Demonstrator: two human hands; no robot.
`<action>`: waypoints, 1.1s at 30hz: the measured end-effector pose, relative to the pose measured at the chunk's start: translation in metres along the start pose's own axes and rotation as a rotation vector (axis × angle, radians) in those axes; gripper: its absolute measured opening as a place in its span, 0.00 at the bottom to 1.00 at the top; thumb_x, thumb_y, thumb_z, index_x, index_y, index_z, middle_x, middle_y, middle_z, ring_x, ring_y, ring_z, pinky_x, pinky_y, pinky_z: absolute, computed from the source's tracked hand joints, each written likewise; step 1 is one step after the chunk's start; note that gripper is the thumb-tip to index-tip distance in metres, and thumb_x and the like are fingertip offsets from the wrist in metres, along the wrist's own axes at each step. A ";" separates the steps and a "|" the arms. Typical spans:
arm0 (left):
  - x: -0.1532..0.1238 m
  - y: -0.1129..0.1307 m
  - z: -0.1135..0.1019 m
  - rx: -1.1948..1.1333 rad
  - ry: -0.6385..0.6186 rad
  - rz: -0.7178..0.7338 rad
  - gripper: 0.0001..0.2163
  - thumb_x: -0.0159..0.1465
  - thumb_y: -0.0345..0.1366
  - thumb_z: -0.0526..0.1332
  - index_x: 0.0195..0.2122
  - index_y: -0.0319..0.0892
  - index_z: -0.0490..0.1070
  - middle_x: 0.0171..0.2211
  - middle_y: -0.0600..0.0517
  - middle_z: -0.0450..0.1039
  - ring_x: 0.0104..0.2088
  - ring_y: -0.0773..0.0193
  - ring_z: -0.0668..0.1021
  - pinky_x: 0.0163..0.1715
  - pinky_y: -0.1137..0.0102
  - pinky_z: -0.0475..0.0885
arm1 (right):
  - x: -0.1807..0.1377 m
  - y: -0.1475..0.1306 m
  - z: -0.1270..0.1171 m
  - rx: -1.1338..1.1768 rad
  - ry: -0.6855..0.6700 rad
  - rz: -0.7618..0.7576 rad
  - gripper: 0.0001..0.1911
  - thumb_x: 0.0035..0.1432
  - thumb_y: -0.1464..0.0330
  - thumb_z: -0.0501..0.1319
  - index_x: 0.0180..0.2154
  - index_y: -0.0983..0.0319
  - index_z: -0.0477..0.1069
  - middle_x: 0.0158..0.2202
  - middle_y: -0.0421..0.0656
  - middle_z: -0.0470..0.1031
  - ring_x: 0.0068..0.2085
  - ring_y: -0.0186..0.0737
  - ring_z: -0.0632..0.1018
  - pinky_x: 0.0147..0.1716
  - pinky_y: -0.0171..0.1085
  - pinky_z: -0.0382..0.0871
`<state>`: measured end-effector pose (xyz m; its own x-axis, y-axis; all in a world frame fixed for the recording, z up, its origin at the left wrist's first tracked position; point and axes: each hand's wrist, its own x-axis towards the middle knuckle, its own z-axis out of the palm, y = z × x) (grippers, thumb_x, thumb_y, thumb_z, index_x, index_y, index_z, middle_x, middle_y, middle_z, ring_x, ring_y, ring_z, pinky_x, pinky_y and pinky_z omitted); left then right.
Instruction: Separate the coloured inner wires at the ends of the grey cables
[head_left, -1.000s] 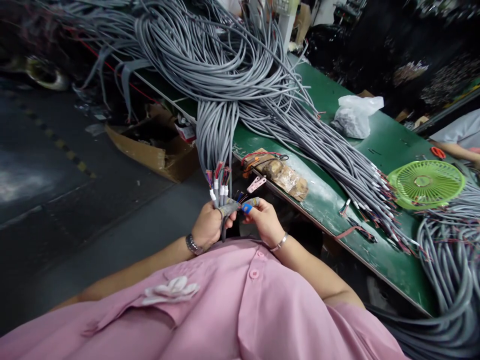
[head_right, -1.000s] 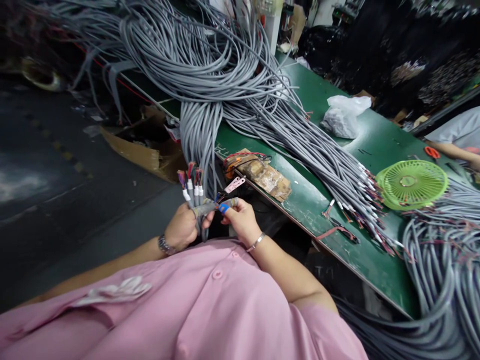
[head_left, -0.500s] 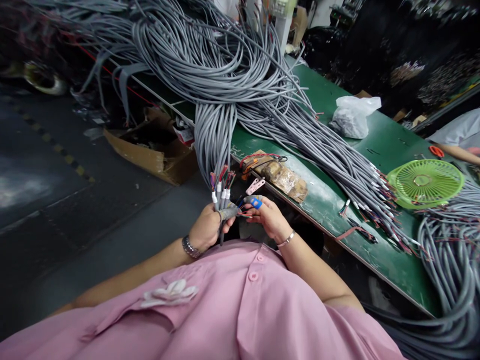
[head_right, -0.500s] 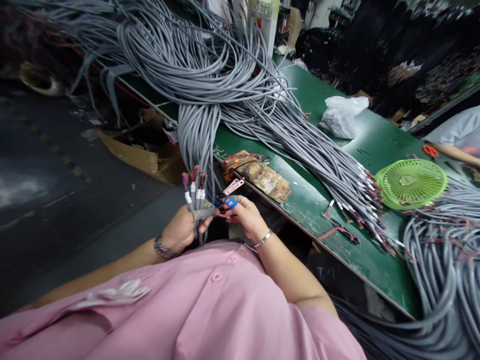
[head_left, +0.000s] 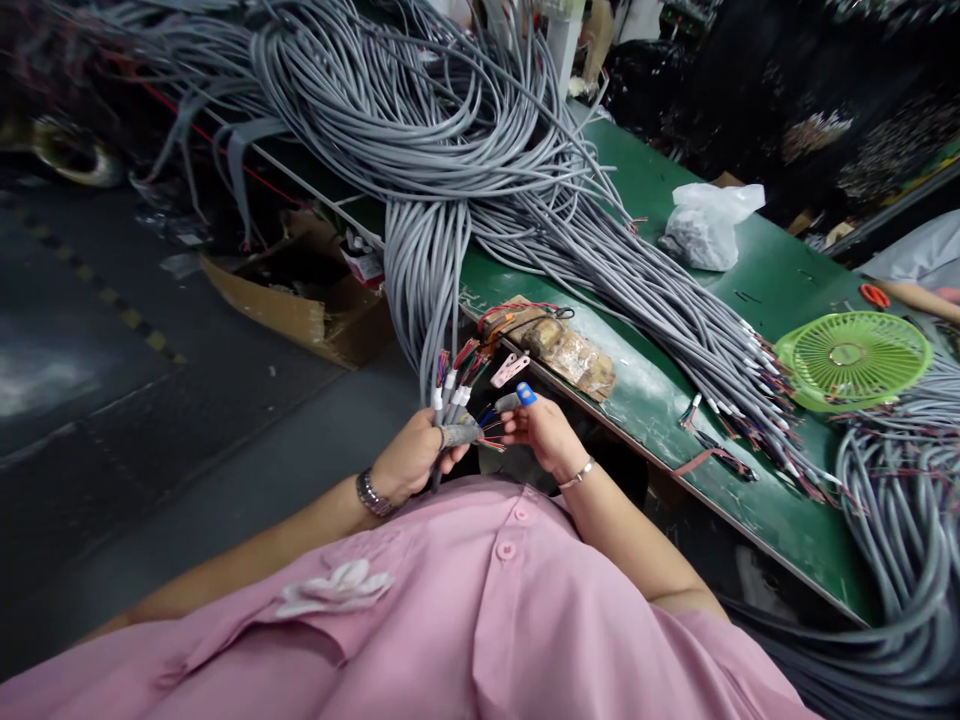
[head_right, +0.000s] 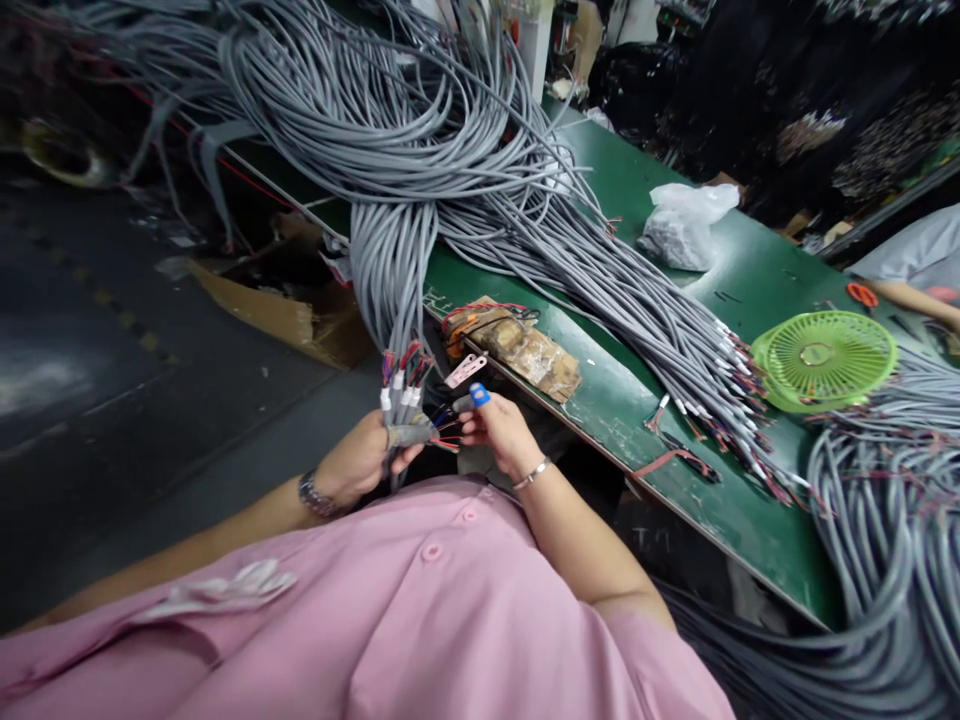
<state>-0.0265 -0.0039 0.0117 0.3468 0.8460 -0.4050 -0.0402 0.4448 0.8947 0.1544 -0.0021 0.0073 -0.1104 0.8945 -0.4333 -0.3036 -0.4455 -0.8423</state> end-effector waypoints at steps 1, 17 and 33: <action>0.000 0.000 0.000 0.002 0.001 -0.003 0.13 0.52 0.38 0.65 0.17 0.40 0.65 0.12 0.56 0.62 0.12 0.73 0.61 0.11 0.76 0.54 | -0.002 0.001 0.002 -0.027 -0.065 0.018 0.24 0.46 0.48 0.65 0.32 0.63 0.71 0.27 0.40 0.72 0.24 0.29 0.70 0.24 0.32 0.68; 0.007 0.010 -0.005 -0.305 -0.092 -0.105 0.07 0.52 0.35 0.64 0.23 0.38 0.69 0.11 0.56 0.64 0.10 0.73 0.61 0.10 0.77 0.52 | 0.021 -0.005 -0.001 0.200 -0.042 0.002 0.33 0.52 0.40 0.54 0.35 0.64 0.72 0.31 0.43 0.73 0.26 0.31 0.71 0.27 0.33 0.71; 0.021 0.028 0.016 -0.473 -0.059 -0.252 0.04 0.49 0.30 0.62 0.23 0.38 0.66 0.11 0.55 0.62 0.09 0.74 0.61 0.09 0.79 0.52 | 0.040 -0.012 0.018 0.466 0.061 -0.154 0.16 0.53 0.56 0.66 0.30 0.63 0.73 0.24 0.37 0.72 0.25 0.29 0.70 0.28 0.28 0.68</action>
<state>-0.0055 0.0211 0.0310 0.4519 0.6843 -0.5723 -0.3620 0.7270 0.5835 0.1367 0.0399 0.0052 0.0203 0.9385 -0.3446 -0.7045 -0.2311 -0.6710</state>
